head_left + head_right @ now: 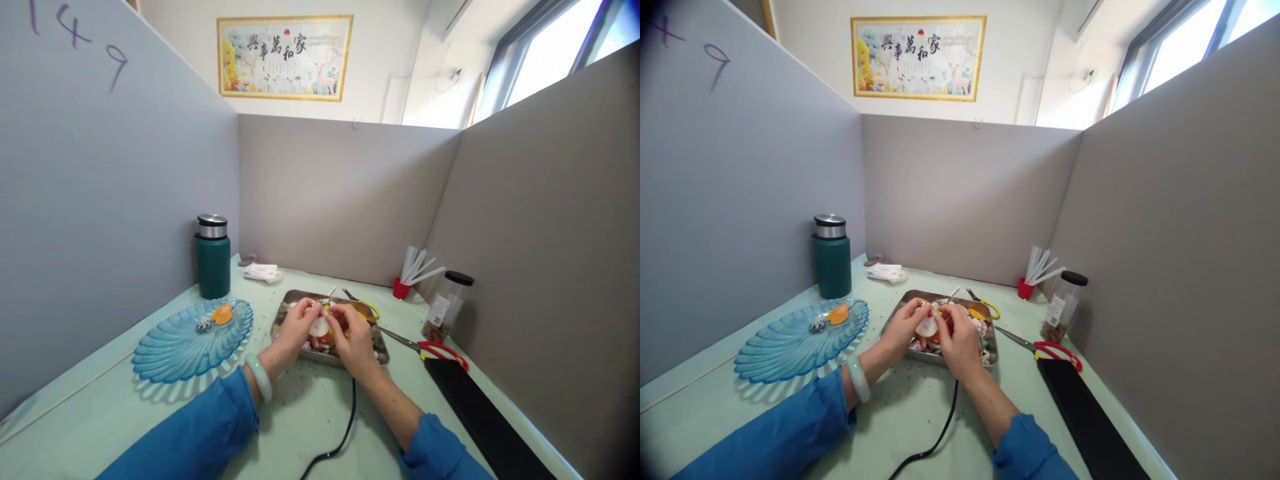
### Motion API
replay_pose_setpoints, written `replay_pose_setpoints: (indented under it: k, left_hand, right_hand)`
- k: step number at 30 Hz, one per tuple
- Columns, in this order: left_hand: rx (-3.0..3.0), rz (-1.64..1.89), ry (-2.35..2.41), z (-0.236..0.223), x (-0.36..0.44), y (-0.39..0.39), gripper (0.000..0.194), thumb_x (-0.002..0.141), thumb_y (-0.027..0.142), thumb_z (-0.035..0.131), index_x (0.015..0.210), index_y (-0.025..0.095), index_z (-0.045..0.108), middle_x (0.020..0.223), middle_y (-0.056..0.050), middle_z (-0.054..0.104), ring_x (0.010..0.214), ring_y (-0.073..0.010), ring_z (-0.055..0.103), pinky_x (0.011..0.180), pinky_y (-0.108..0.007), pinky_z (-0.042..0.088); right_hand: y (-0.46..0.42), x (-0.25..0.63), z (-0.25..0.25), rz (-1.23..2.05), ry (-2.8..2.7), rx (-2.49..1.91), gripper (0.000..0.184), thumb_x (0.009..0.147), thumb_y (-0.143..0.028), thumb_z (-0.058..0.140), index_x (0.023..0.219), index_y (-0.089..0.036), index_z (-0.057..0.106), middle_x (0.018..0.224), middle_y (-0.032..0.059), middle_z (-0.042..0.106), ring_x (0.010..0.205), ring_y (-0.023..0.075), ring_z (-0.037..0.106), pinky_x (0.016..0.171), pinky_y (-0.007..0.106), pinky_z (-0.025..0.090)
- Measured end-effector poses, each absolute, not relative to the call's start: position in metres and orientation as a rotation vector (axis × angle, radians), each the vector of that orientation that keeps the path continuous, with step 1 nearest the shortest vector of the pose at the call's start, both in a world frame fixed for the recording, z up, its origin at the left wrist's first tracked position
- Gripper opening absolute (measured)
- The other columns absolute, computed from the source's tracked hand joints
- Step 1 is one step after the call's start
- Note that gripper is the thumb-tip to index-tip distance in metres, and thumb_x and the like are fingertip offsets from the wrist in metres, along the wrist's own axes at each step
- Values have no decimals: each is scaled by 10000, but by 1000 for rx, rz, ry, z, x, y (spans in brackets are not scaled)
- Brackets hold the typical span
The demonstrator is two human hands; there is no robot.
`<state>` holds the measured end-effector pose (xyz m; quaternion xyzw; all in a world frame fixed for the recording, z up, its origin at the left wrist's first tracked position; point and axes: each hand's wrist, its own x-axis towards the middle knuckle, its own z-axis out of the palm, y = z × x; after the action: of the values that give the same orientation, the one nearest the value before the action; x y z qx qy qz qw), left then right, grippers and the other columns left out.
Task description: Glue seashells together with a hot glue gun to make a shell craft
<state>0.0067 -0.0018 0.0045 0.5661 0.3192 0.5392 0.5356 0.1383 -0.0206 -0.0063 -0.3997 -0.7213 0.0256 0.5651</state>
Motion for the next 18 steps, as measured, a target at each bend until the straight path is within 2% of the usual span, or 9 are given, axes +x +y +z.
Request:
replay_pose_setpoints:
  k: [4,8,18]
  left_hand:
    - [1347,1275,720,4,5,-1,330,759,490,556,816,177,466,580,42,520,392,-96,499,284,-174,370]
    - [1346,1244,671,4,3,0,340,756,494,558,802,169,471,564,48,496,385,-87,476,275,-169,361]
    - [1315,1177,657,7,1,-1,359,742,500,575,797,156,484,586,33,491,434,-87,492,294,-157,368]
  right_hand:
    - [-20,139,-6,145,-1690,-922,159,876,-285,487,970,-194,576,805,35,587,696,152,541,667,279,437]
    - [-16,143,-6,373,-1696,-901,190,870,-327,494,961,-193,594,865,46,618,737,156,562,667,270,459]
    - [-11,145,-4,674,-1586,-855,220,808,-372,555,901,-178,600,809,42,635,671,153,579,544,245,466]
